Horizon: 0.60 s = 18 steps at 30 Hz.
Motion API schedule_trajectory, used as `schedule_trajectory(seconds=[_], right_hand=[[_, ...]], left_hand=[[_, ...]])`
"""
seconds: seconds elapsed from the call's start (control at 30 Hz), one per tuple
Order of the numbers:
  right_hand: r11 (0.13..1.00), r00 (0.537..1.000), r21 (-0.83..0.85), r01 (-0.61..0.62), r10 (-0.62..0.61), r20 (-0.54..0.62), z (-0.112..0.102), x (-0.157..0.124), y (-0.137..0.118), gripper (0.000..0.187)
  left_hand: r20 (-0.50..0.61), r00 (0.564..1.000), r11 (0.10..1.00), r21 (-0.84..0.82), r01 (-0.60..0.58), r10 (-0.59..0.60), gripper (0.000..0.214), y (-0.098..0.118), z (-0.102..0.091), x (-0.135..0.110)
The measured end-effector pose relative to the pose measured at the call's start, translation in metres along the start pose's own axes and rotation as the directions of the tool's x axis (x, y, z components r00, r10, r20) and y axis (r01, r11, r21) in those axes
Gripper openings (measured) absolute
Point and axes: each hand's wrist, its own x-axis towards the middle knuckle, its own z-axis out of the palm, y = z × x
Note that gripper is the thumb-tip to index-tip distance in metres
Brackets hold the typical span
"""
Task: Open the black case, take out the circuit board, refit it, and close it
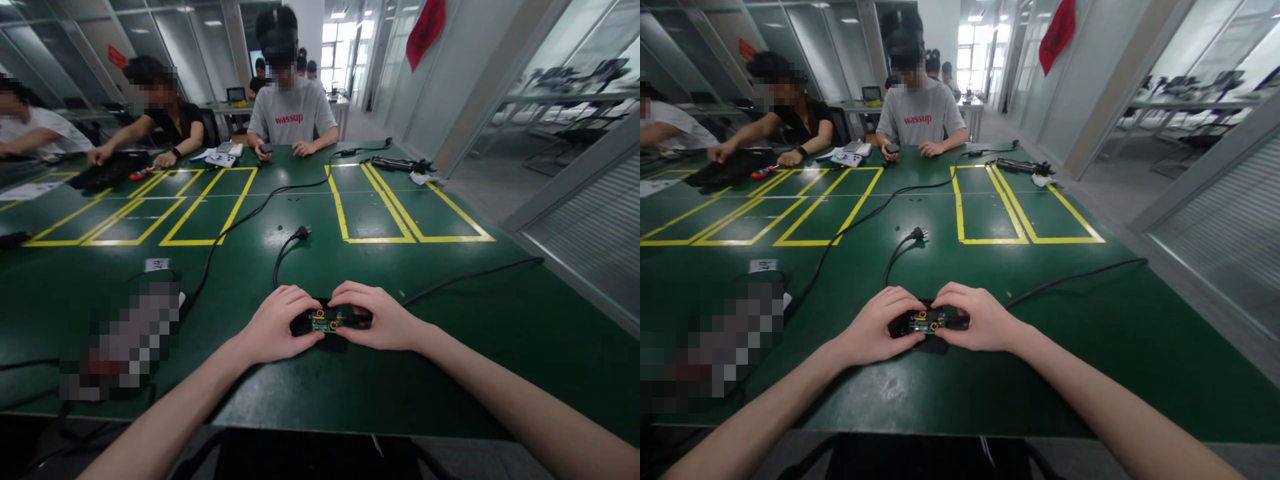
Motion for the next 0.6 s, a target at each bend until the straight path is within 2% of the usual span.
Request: schedule_trajectory(seconds=[0.2,0.47,0.6], right_hand=[[0.999,0.999,-0.011,0.054,-0.054,0.001,-0.004,-0.0008,0.0041,0.017],[0.998,0.996,-0.039,-0.05,0.052,0.075,-0.0083,-0.001,0.0022,0.017],[0.996,0.993,-0.057,-0.062,0.067,0.101,-0.011,-0.0005,0.0023,0.019]], left_hand=[[0.008,0.999,0.999,-0.003,0.04,-0.04,0.019,0.0008,-0.0002,-0.0003],[0.015,0.999,0.999,-0.002,0.043,-0.043,0.023,0.0018,-0.0008,0.0005],[0.016,0.999,0.999,0.005,0.05,-0.05,0.023,0.0014,0.0001,0.0]])
